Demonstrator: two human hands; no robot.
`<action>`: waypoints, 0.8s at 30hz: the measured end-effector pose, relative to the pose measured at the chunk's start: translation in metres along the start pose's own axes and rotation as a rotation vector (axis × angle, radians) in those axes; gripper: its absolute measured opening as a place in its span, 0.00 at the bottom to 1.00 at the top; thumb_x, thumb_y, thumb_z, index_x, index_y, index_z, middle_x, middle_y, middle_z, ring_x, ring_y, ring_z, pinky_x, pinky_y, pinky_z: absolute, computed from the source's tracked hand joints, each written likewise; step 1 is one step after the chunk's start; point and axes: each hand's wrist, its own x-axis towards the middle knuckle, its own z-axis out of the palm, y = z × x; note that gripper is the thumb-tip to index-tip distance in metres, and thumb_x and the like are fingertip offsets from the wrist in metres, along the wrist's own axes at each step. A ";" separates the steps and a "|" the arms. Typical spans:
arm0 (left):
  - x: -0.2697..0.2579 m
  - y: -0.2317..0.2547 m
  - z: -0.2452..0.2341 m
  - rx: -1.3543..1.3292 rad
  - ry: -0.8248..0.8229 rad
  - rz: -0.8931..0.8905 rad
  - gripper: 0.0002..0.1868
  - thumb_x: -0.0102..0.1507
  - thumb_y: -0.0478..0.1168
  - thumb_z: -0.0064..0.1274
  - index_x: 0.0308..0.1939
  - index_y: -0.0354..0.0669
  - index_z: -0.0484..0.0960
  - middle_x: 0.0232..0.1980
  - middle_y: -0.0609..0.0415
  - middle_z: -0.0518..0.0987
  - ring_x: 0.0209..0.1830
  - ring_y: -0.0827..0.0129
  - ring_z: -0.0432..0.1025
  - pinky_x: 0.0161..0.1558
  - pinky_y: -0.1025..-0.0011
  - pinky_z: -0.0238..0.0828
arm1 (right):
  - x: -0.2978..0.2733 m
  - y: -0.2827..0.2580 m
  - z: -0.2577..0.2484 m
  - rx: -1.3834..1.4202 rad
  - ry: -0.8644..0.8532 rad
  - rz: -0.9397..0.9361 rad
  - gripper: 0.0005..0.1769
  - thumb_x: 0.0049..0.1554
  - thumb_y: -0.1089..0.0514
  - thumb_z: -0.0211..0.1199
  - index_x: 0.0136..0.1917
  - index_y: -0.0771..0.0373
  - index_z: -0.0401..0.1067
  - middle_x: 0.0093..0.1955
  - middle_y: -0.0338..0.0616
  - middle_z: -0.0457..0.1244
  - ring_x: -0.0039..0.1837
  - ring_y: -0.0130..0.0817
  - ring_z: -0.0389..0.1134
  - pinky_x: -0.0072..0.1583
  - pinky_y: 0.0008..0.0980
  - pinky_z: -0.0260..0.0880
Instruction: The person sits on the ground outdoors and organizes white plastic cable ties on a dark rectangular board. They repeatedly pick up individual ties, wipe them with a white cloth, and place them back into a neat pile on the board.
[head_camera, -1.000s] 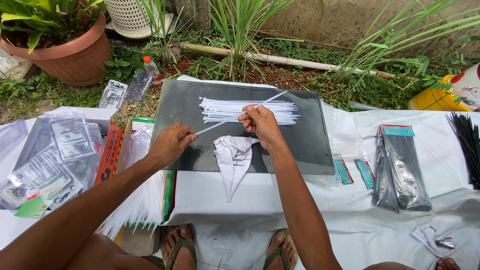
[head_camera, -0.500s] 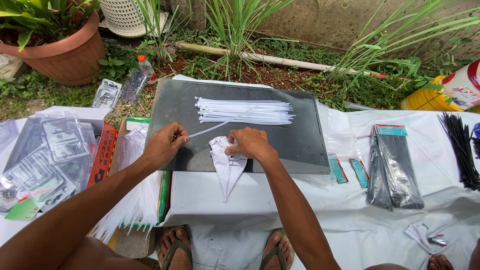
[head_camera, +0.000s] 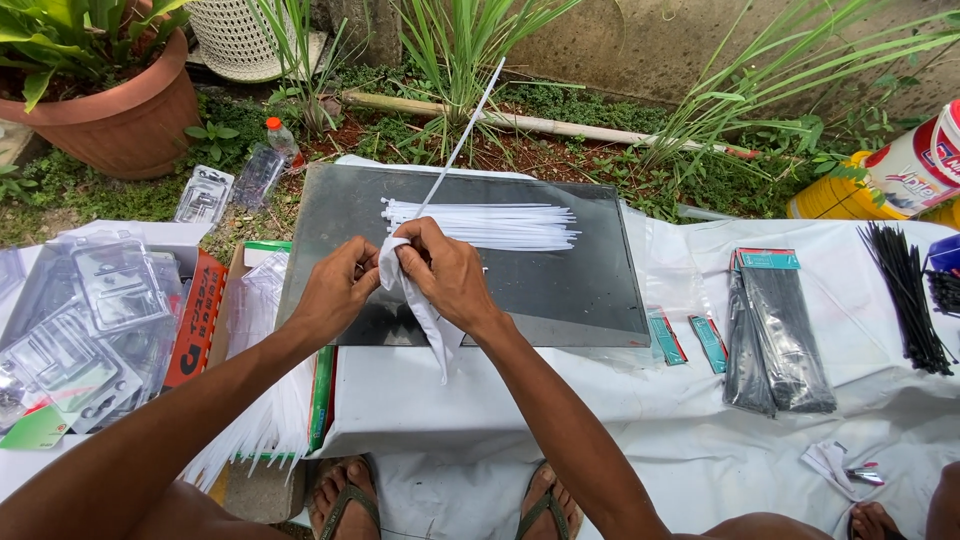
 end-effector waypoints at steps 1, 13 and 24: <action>-0.001 0.002 0.000 0.000 0.002 -0.001 0.04 0.67 0.37 0.56 0.39 0.41 0.77 0.31 0.48 0.74 0.28 0.61 0.72 0.33 0.66 0.69 | -0.001 0.001 0.004 0.001 -0.001 -0.002 0.07 0.64 0.56 0.57 0.57 0.50 0.69 0.34 0.41 0.70 0.38 0.42 0.72 0.44 0.36 0.72; 0.005 -0.004 -0.007 0.127 0.045 0.138 0.06 0.65 0.37 0.57 0.38 0.44 0.74 0.31 0.49 0.70 0.31 0.56 0.72 0.33 0.62 0.68 | -0.003 0.009 0.008 -0.256 -0.048 -0.290 0.20 0.63 0.59 0.60 0.67 0.58 0.63 0.46 0.51 0.69 0.42 0.47 0.73 0.47 0.39 0.72; 0.007 -0.017 -0.010 0.155 -0.014 0.234 0.06 0.62 0.33 0.58 0.40 0.43 0.76 0.33 0.50 0.72 0.32 0.55 0.74 0.31 0.62 0.70 | 0.003 0.014 0.007 -0.414 -0.061 -0.340 0.13 0.63 0.47 0.60 0.55 0.56 0.69 0.40 0.40 0.60 0.45 0.39 0.63 0.52 0.37 0.60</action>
